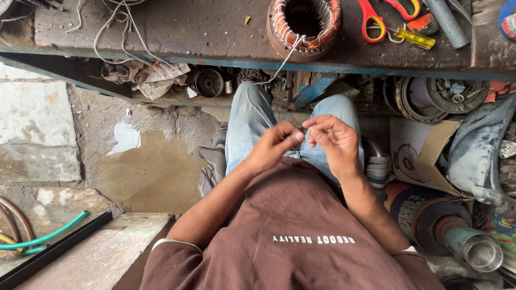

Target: The person sits on the floor and works on a cylindrical copper coil, stripping and twisting wire ends, then threading and tying white string through slots in the coil to secure the windings.

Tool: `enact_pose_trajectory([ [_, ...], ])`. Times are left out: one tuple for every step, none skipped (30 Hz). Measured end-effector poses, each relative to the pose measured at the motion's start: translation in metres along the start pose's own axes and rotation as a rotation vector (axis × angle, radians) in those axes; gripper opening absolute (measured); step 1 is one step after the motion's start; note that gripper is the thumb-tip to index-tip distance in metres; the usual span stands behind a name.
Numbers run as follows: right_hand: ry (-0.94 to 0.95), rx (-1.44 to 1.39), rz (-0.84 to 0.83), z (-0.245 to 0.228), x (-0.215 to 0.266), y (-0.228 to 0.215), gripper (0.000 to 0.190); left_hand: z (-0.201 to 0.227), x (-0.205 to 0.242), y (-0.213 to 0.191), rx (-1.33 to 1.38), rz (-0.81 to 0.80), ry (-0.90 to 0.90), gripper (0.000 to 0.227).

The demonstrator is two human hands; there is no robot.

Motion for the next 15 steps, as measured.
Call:
enact_pose_trajectory([
  [0.009, -0.039, 0.005, -0.002, -0.001, 0.000, 0.006, 0.019, -0.003, -0.009, -0.102, 0.026, 0.132, 0.029],
  [0.017, -0.079, 0.010, -0.005, -0.001, 0.001, 0.006, 0.029, -0.007, -0.019, -0.185, 0.058, 0.134, 0.027],
  [-0.058, -0.008, 0.035, -0.012, -0.002, 0.000, 0.005, 0.041, -0.010, -0.031, -0.269, 0.091, 0.137, 0.026],
  [-0.133, 0.064, 0.061, -0.019, -0.002, 0.001, 0.005, 0.053, -0.015, -0.043, -0.353, 0.124, 0.140, 0.025],
  [-0.206, 0.134, 0.084, -0.026, -0.001, 0.002, 0.005, 0.065, -0.020, -0.056, -0.466, 0.197, 0.146, 0.024],
  [-0.213, 0.163, 0.110, -0.030, -0.003, 0.001, 0.006, 0.077, -0.026, -0.068, -0.578, 0.270, 0.152, 0.023],
  [-0.217, 0.191, 0.136, -0.034, -0.004, 0.001, 0.006, 0.101, -0.031, -0.074, -0.654, 0.317, 0.373, 0.030],
  [-0.222, 0.220, 0.163, -0.037, -0.007, 0.001, 0.006, 0.122, -0.036, -0.077, -0.726, 0.357, 0.597, 0.040],
  [-0.253, 0.251, 0.180, -0.041, -0.012, 0.003, 0.007, 0.134, -0.045, -0.079, -0.740, 0.373, 0.680, 0.052],
  [-0.284, 0.282, 0.198, -0.044, -0.018, 0.005, 0.009, 0.144, -0.054, -0.082, -0.754, 0.389, 0.765, 0.064],
  [-0.315, 0.314, 0.217, -0.048, -0.022, 0.008, 0.011, 0.149, -0.065, -0.081, -0.787, 0.373, 0.802, 0.070],
  [-0.324, 0.322, 0.235, -0.050, -0.025, 0.010, 0.011, 0.153, -0.077, -0.080, -0.820, 0.355, 0.839, 0.076],
  [-0.336, 0.333, 0.256, -0.053, -0.028, 0.013, 0.012, 0.156, -0.088, -0.077, -0.849, 0.337, 0.880, 0.083],
  [-0.348, 0.343, 0.277, -0.056, -0.031, 0.015, 0.012, 0.156, -0.100, -0.075, -0.870, 0.297, 0.891, 0.085],
  [-0.374, 0.352, 0.281, -0.059, -0.034, 0.018, 0.013, 0.156, -0.111, -0.072, -0.888, 0.256, 0.901, 0.088],
])
Point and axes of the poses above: each hand's wrist, its own x-axis away from the middle knuckle, its own y-axis out of the palm, z = x × y, the point moved 7 cm from there along -x, towards the middle knuckle, and after that the axes turned 10 degrees about z, right-handed, at the moved point
